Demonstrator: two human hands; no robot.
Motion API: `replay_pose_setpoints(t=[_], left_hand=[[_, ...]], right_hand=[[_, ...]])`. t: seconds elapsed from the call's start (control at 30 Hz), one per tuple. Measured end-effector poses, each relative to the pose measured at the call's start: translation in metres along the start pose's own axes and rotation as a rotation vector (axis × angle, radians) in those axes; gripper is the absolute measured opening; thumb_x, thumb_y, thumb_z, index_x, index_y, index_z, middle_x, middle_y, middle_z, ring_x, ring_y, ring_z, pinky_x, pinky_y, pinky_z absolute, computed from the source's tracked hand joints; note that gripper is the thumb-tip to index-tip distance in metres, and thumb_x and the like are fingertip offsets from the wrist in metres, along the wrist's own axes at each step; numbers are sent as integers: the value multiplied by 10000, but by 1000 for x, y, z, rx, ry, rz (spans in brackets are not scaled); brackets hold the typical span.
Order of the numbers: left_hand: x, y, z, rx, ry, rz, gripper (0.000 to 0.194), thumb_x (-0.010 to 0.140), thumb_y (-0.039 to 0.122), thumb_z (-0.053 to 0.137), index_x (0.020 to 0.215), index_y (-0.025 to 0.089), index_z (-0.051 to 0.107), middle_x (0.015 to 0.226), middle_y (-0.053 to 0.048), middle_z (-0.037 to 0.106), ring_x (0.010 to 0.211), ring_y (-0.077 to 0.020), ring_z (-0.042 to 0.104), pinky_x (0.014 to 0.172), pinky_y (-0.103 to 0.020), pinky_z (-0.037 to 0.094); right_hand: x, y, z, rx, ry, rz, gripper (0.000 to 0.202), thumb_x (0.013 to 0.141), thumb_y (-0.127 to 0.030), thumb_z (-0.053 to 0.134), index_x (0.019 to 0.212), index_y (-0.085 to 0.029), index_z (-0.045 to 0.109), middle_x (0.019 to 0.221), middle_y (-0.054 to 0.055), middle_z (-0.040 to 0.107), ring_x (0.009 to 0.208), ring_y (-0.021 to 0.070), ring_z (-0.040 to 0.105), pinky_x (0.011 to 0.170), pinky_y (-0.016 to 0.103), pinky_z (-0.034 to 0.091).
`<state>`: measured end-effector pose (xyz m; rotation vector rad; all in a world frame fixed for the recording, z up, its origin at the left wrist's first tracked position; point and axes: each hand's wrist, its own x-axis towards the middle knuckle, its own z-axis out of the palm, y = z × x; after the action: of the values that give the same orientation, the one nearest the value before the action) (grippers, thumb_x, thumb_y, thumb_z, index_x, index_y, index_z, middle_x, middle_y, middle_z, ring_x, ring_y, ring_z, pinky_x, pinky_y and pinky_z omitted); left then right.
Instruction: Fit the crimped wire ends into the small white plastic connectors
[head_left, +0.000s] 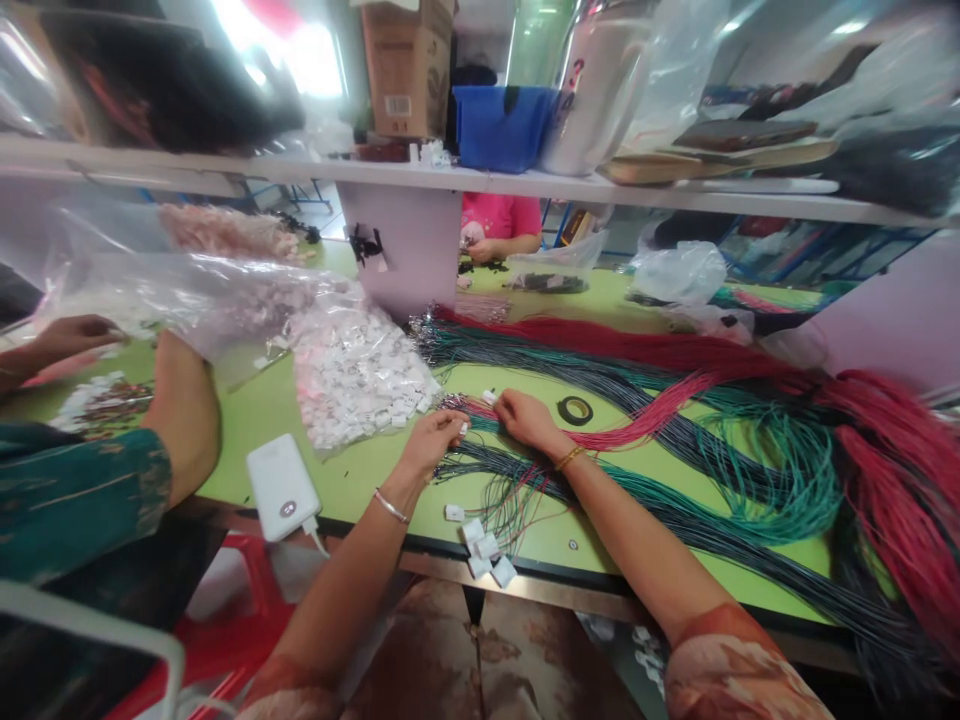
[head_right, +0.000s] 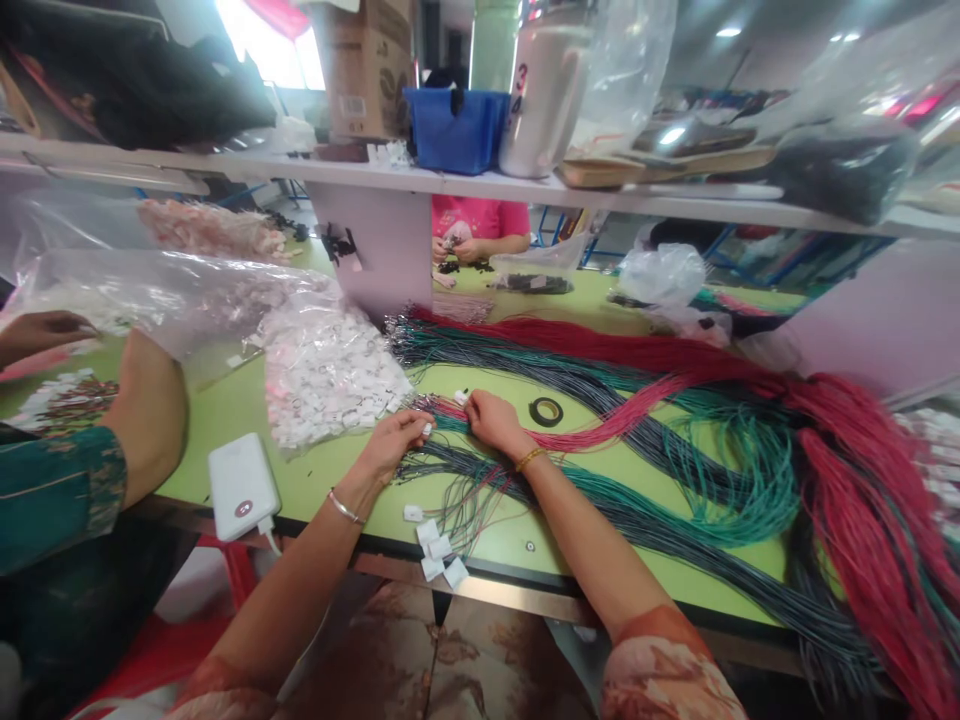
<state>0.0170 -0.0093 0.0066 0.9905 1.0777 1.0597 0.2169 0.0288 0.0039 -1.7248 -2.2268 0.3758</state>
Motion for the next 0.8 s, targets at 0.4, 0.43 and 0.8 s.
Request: replay_pose_setpoints(t=[0.4,0.43,0.8], left_hand=[[-1,-1,1,-8,-21,17,230,644,333,748,770,146,708,661,-9,618,586,-97,489,569,-225,378],[-1,-1,1,-9,-22,14,231,646,334,747,772,145,706,664,-9,619,585,-95,487,572,-225,379],[-2,-1,1,-74,-50,17,223,659,311,742,777,133,677,707,-16,619,624,-90,506,595,-215,374]], right_hand=[[6,7,-5,46,19,-74,173,881,-232,445,784,-169,573,707,40,595,607,142,422,577,256,239],[4,9,-6,31,60,-69,156,871,-215,441,789,-165,565,708,42,591,606,142,416,577,259,236],[29,-58,-23,509,81,-231,137,786,-257,480,708,-162,542,646,-16,561,577,100,438,561,223,317]])
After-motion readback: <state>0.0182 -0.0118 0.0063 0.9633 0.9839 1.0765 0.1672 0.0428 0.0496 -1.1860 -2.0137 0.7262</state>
